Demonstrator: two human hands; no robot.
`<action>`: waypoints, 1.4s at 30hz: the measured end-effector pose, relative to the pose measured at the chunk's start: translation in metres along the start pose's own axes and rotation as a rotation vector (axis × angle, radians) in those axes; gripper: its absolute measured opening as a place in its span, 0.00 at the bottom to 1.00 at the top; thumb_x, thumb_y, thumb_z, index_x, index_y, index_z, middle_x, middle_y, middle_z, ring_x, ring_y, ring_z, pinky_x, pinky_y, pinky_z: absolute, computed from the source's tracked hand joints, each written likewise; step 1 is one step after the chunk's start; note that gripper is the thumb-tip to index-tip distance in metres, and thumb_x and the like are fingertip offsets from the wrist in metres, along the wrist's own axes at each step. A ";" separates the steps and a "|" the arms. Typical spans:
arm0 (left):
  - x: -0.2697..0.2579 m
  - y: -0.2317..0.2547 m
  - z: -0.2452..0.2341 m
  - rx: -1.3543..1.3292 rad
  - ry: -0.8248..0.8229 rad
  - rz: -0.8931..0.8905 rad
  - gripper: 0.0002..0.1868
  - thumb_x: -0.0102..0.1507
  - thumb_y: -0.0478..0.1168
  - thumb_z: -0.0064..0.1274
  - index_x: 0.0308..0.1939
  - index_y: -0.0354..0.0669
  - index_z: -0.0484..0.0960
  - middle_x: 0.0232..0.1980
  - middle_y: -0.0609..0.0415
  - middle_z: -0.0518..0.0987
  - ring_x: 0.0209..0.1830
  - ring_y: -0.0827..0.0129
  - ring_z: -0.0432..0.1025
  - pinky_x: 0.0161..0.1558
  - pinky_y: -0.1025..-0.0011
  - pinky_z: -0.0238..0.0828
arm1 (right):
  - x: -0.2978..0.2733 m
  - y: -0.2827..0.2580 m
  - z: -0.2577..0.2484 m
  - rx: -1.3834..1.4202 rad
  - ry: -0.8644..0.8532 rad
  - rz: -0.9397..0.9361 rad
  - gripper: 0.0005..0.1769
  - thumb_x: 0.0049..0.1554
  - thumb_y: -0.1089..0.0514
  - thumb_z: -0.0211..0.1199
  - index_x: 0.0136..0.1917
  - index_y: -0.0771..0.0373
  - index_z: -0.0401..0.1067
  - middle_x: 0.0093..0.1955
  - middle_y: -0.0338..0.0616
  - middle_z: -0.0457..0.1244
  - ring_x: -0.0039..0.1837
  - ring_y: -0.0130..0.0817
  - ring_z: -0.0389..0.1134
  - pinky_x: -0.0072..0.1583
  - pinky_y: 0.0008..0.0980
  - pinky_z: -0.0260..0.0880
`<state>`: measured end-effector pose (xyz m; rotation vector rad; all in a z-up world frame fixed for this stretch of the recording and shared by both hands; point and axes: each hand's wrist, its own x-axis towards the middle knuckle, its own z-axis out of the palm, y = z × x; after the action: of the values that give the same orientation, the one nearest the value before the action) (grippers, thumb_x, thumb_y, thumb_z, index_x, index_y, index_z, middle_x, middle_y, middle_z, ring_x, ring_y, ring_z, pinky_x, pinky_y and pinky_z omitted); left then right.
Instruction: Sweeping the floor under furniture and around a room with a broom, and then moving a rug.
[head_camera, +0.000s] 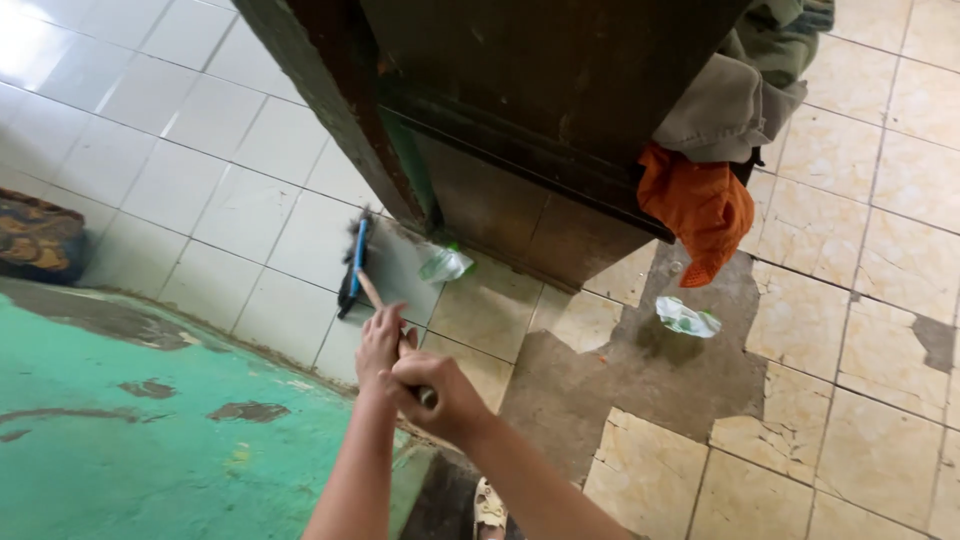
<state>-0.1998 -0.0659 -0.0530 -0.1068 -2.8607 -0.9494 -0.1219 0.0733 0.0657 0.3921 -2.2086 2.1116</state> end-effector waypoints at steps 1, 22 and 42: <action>-0.003 -0.008 0.013 -0.061 -0.154 0.050 0.23 0.53 0.35 0.57 0.53 0.47 0.79 0.41 0.52 0.80 0.48 0.55 0.72 0.41 0.59 0.71 | -0.008 0.002 0.000 -0.081 0.024 0.009 0.13 0.61 0.62 0.65 0.36 0.68 0.71 0.34 0.46 0.63 0.37 0.29 0.63 0.42 0.31 0.64; -0.209 0.365 0.207 -1.531 -0.977 -0.354 0.12 0.67 0.45 0.46 0.41 0.44 0.83 0.41 0.59 0.82 0.43 0.68 0.76 0.45 0.70 0.74 | -0.142 -0.153 -0.244 -0.770 0.371 0.280 0.09 0.58 0.60 0.64 0.37 0.66 0.74 0.32 0.41 0.65 0.34 0.26 0.63 0.38 0.29 0.63; -0.024 0.309 -0.115 -0.740 0.118 0.427 0.04 0.67 0.38 0.54 0.39 0.43 0.80 0.45 0.49 0.83 0.40 0.69 0.81 0.36 0.73 0.79 | 0.014 -0.180 -0.133 0.078 0.076 -0.210 0.25 0.66 0.53 0.55 0.27 0.54 0.61 0.25 0.33 0.56 0.28 0.21 0.52 0.33 0.24 0.49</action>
<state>-0.1324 0.1122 0.2177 -0.6631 -2.0997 -1.7507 -0.1122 0.1981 0.2523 0.5151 -1.9545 2.0693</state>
